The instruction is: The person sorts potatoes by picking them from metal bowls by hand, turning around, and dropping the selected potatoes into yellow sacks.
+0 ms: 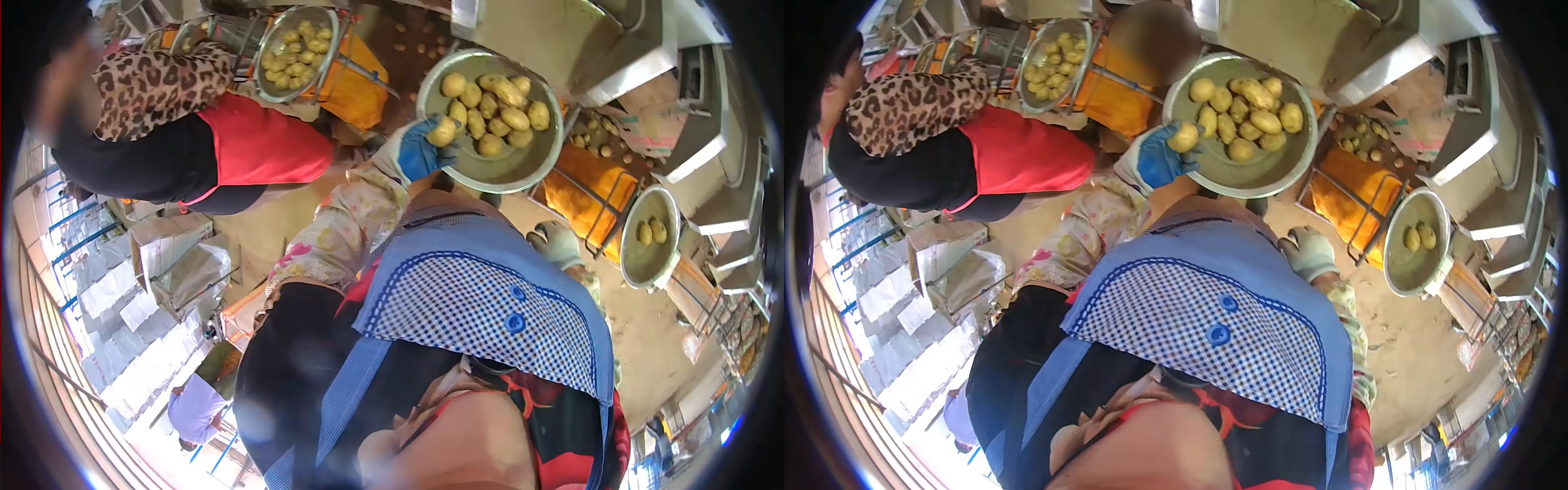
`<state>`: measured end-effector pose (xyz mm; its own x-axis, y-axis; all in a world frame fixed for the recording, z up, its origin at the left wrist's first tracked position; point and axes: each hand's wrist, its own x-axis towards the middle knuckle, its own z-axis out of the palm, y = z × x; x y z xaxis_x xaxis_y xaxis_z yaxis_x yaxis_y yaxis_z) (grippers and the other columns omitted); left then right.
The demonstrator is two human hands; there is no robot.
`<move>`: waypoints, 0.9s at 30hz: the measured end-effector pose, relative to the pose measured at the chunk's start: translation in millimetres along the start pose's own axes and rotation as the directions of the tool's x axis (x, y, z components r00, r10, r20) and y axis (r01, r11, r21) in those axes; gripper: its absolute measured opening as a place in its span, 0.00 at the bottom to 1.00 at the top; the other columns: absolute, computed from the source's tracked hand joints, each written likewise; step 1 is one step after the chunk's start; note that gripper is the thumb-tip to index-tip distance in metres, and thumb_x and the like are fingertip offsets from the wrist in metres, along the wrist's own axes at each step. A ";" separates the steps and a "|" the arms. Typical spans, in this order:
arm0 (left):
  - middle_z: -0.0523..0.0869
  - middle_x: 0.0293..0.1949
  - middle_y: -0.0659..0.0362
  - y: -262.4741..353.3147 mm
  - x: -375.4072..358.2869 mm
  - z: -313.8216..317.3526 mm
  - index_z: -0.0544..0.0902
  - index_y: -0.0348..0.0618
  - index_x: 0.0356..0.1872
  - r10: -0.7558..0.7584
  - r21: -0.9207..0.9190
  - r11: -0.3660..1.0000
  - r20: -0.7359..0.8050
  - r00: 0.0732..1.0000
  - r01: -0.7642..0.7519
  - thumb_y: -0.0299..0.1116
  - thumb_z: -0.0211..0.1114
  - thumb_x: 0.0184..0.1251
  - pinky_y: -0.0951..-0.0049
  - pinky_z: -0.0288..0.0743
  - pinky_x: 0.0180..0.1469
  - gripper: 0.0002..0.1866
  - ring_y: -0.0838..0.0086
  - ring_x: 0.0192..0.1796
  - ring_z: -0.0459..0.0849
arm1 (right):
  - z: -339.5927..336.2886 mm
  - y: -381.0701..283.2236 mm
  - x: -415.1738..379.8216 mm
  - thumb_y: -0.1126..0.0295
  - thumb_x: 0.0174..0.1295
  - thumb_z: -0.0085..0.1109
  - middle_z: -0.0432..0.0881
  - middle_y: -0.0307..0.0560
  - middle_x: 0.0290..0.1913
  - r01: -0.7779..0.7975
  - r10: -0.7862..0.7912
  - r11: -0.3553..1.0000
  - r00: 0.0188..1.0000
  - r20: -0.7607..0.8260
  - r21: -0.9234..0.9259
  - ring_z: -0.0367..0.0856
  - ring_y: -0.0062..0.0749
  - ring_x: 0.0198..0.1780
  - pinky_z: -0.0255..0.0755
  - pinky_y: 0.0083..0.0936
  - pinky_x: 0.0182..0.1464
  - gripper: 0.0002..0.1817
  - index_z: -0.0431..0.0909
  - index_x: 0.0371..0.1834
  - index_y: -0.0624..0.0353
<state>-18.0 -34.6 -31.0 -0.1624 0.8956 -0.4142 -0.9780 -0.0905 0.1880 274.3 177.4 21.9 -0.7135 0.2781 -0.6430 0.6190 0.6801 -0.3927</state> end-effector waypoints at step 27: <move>0.77 0.56 0.45 34.8 55.2 56.4 0.77 0.47 0.54 0.576 0.874 -0.485 0.285 0.766 0.039 0.42 0.64 0.58 0.56 0.67 0.61 0.22 0.51 0.60 0.73 | 5.9 -43.1 -14.5 0.53 0.57 0.56 0.80 0.58 0.46 -0.182 0.177 0.981 0.982 0.069 0.061 0.78 0.53 0.49 0.71 0.41 0.52 0.20 0.82 0.43 0.58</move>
<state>-53.6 36.3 2.8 -0.6508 0.7579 0.0454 0.5820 0.4595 0.6709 259.9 140.0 44.3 -0.5680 0.3468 -0.7463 0.7572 0.5755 -0.3089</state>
